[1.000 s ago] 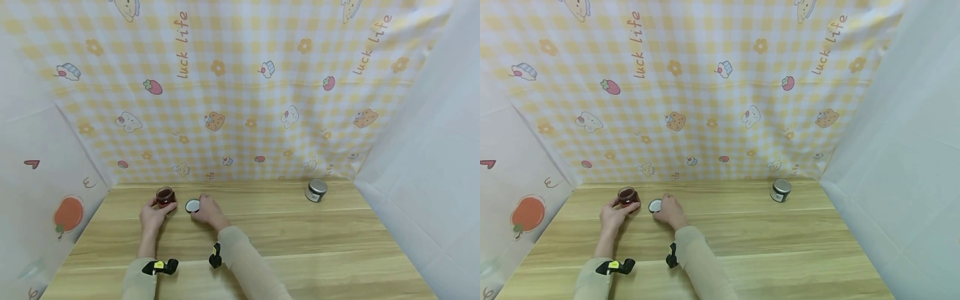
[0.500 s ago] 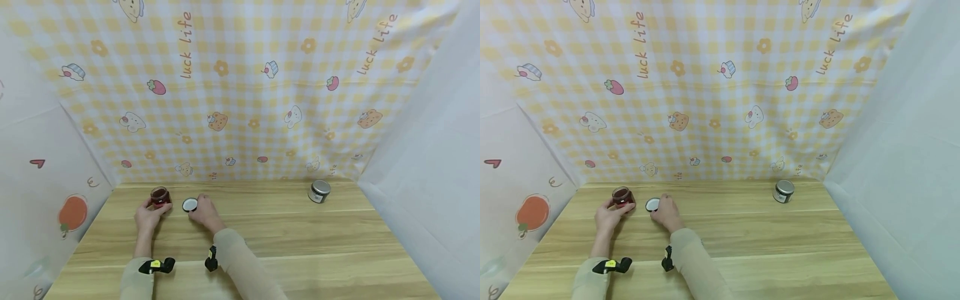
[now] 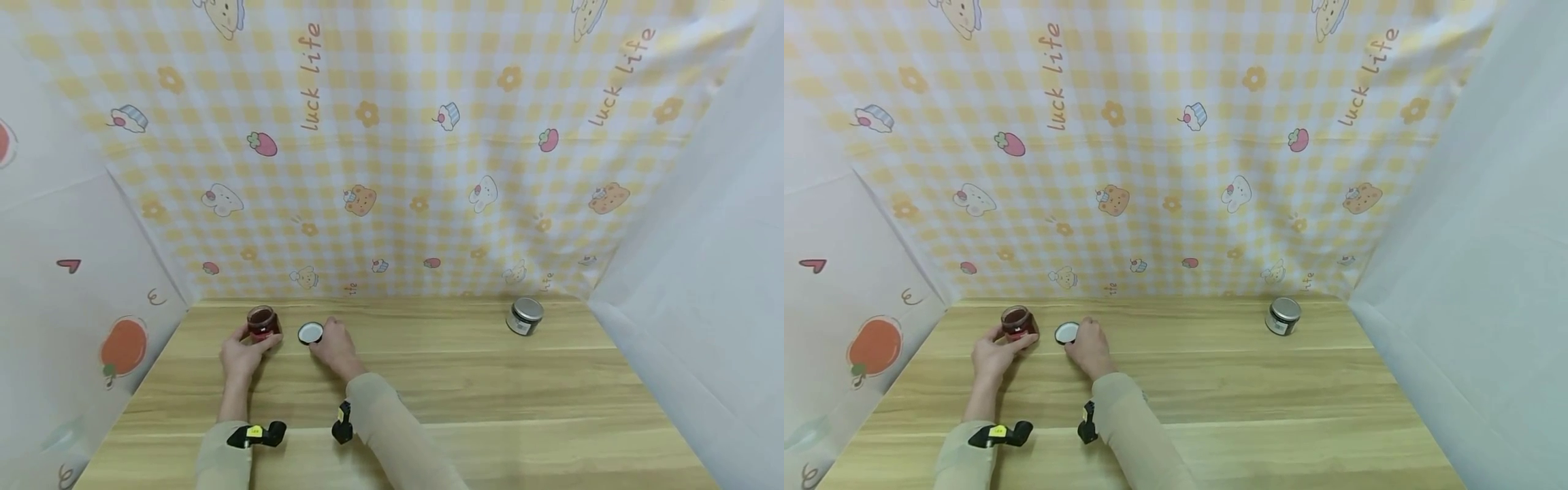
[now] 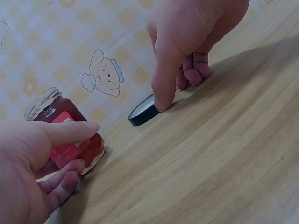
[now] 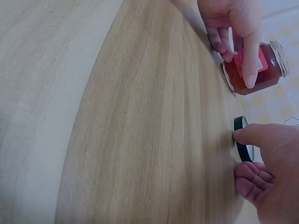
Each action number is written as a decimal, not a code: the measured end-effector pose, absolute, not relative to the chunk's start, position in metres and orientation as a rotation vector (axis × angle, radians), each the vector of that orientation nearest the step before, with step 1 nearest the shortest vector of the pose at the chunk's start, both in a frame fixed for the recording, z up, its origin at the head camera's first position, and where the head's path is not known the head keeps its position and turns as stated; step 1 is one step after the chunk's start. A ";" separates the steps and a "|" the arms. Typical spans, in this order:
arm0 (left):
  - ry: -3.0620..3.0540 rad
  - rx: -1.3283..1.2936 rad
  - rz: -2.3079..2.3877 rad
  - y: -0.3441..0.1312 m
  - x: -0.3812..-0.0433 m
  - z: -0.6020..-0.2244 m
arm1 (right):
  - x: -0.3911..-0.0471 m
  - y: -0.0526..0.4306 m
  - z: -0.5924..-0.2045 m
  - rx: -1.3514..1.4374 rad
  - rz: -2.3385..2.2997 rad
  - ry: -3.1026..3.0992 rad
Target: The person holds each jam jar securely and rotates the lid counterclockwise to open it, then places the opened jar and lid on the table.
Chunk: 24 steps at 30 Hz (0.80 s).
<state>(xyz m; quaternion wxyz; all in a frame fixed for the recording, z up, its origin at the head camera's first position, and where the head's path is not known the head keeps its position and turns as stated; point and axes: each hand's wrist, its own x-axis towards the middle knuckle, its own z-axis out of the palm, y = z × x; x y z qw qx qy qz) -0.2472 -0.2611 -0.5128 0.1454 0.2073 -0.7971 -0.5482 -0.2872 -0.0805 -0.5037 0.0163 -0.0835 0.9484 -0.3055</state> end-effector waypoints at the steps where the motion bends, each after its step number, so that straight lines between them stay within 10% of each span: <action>1: -2.296 0.596 -1.583 -0.261 -0.247 -0.513 | -0.287 -0.081 -0.504 -0.250 -0.953 2.947; 24: -2.295 0.620 -1.671 -0.263 -0.244 -0.511 | -0.289 -0.078 -0.510 -0.318 -0.913 2.989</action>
